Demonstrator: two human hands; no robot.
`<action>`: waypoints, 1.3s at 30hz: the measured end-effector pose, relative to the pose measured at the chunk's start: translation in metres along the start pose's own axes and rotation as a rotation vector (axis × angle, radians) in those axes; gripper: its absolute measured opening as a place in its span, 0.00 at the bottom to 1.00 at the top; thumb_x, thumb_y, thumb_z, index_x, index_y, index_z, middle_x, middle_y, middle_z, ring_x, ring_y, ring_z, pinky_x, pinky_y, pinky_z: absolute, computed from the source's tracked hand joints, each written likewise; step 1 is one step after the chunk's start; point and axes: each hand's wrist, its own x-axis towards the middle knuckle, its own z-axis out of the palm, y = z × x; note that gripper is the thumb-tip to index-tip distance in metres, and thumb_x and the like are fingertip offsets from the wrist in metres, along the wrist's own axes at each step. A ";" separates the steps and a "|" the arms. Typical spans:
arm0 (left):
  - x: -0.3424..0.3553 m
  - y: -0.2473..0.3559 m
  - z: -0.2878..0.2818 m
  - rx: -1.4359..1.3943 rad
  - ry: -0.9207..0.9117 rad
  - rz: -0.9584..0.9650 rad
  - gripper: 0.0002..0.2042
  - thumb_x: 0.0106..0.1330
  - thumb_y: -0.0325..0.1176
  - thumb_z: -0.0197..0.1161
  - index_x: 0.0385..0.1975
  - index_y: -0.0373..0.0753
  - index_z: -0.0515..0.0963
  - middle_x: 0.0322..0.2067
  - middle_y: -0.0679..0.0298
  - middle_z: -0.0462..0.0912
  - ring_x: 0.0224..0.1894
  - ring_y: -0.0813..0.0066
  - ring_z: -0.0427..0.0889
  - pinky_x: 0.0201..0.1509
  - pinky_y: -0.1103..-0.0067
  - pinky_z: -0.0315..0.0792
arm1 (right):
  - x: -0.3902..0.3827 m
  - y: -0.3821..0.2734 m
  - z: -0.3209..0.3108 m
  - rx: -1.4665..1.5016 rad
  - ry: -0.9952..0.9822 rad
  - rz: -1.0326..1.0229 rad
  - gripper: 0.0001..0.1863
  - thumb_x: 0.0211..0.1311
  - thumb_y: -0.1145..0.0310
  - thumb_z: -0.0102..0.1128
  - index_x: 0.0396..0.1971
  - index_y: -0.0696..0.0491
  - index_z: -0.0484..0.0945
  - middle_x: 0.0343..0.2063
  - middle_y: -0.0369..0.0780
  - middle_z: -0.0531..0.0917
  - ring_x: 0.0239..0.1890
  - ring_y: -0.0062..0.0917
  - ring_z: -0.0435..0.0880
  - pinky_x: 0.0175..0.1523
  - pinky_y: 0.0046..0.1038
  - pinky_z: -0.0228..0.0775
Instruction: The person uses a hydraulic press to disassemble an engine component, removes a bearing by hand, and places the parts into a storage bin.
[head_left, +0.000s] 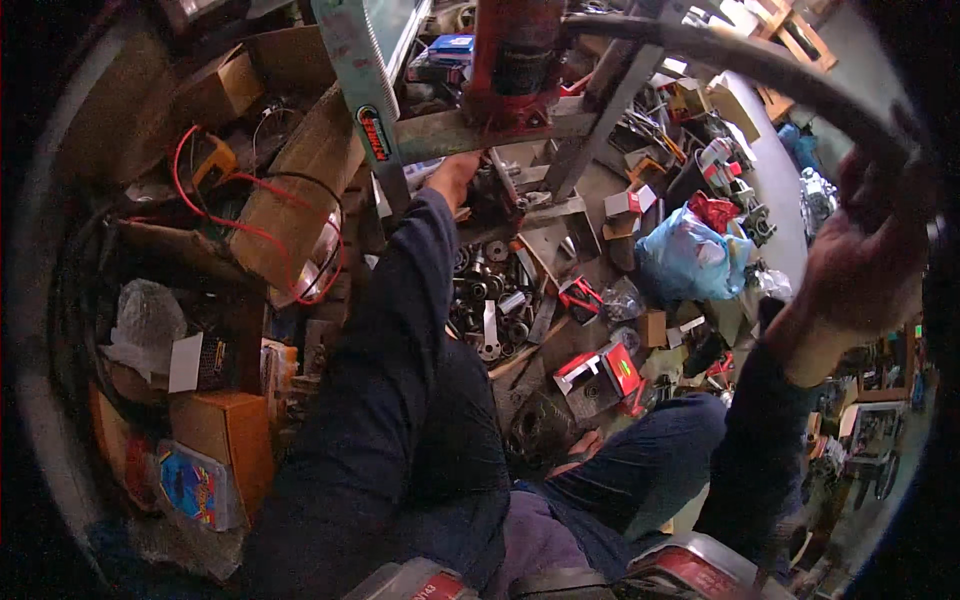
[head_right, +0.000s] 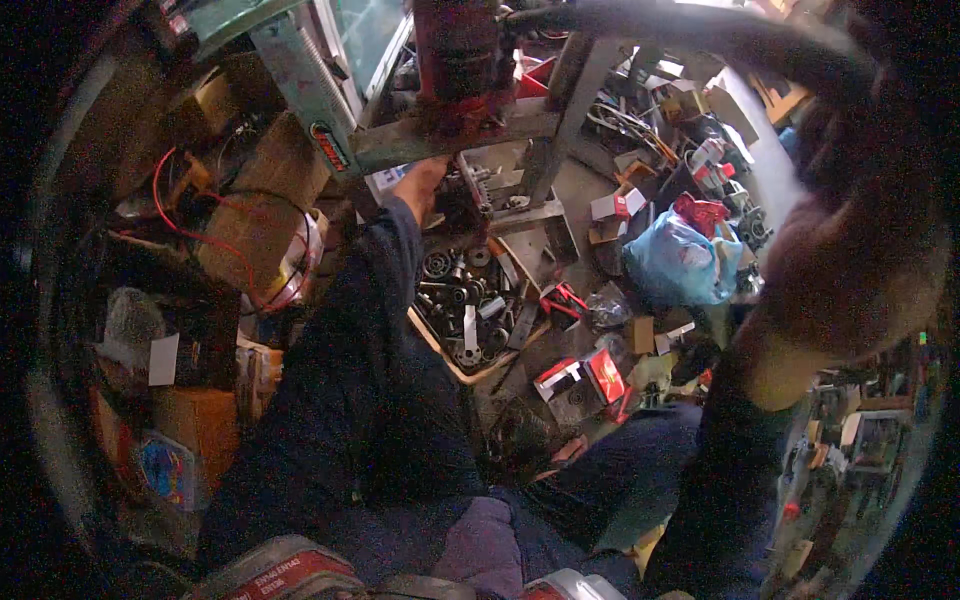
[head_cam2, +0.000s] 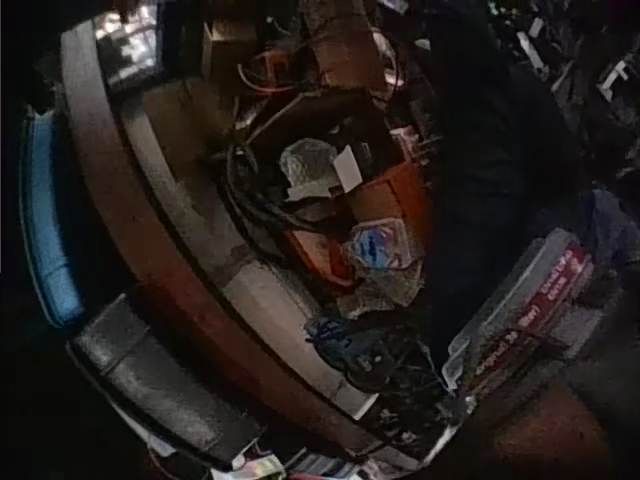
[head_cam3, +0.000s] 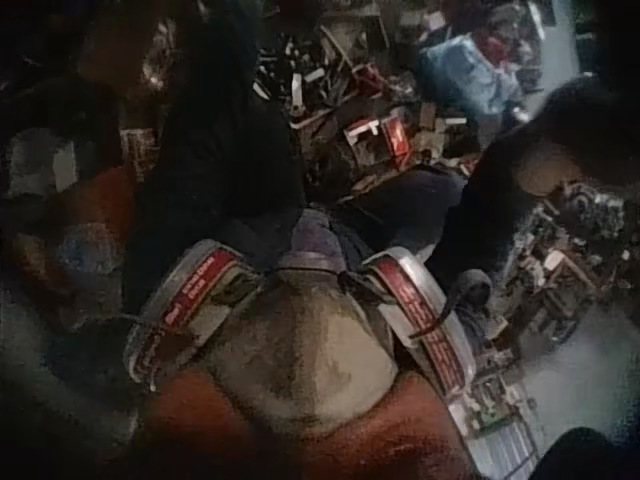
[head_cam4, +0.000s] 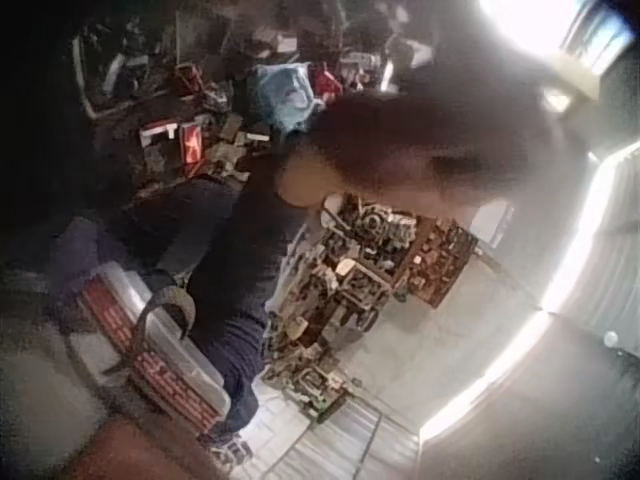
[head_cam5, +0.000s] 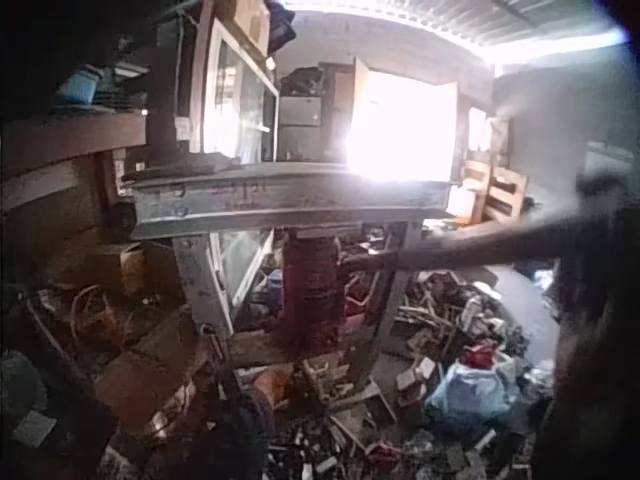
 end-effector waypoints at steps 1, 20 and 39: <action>-0.001 0.000 -0.002 0.000 0.007 0.007 0.18 0.63 0.38 0.60 0.51 0.38 0.74 0.49 0.66 0.78 0.49 0.72 0.76 0.53 0.75 0.68 | -0.030 -0.004 -0.010 0.172 -0.206 -0.104 0.19 0.52 0.57 0.68 0.41 0.50 0.78 0.37 0.42 0.80 0.38 0.33 0.81 0.40 0.32 0.73; 0.036 -0.003 0.003 0.336 -0.014 -0.213 0.15 0.66 0.38 0.56 0.51 0.43 0.75 0.50 0.68 0.76 0.48 0.74 0.75 0.50 0.78 0.68 | -0.180 0.022 0.087 0.462 0.185 -0.479 0.21 0.54 0.62 0.60 0.47 0.55 0.73 0.38 0.44 0.79 0.36 0.35 0.81 0.39 0.30 0.73; -0.011 0.038 0.058 0.470 0.013 -0.250 0.16 0.67 0.44 0.53 0.50 0.48 0.78 0.50 0.57 0.77 0.52 0.65 0.74 0.55 0.70 0.65 | -0.494 -0.217 0.133 1.259 -1.211 -1.127 0.09 0.54 0.72 0.53 0.35 0.51 0.78 0.30 0.43 0.79 0.42 0.33 0.78 0.46 0.33 0.72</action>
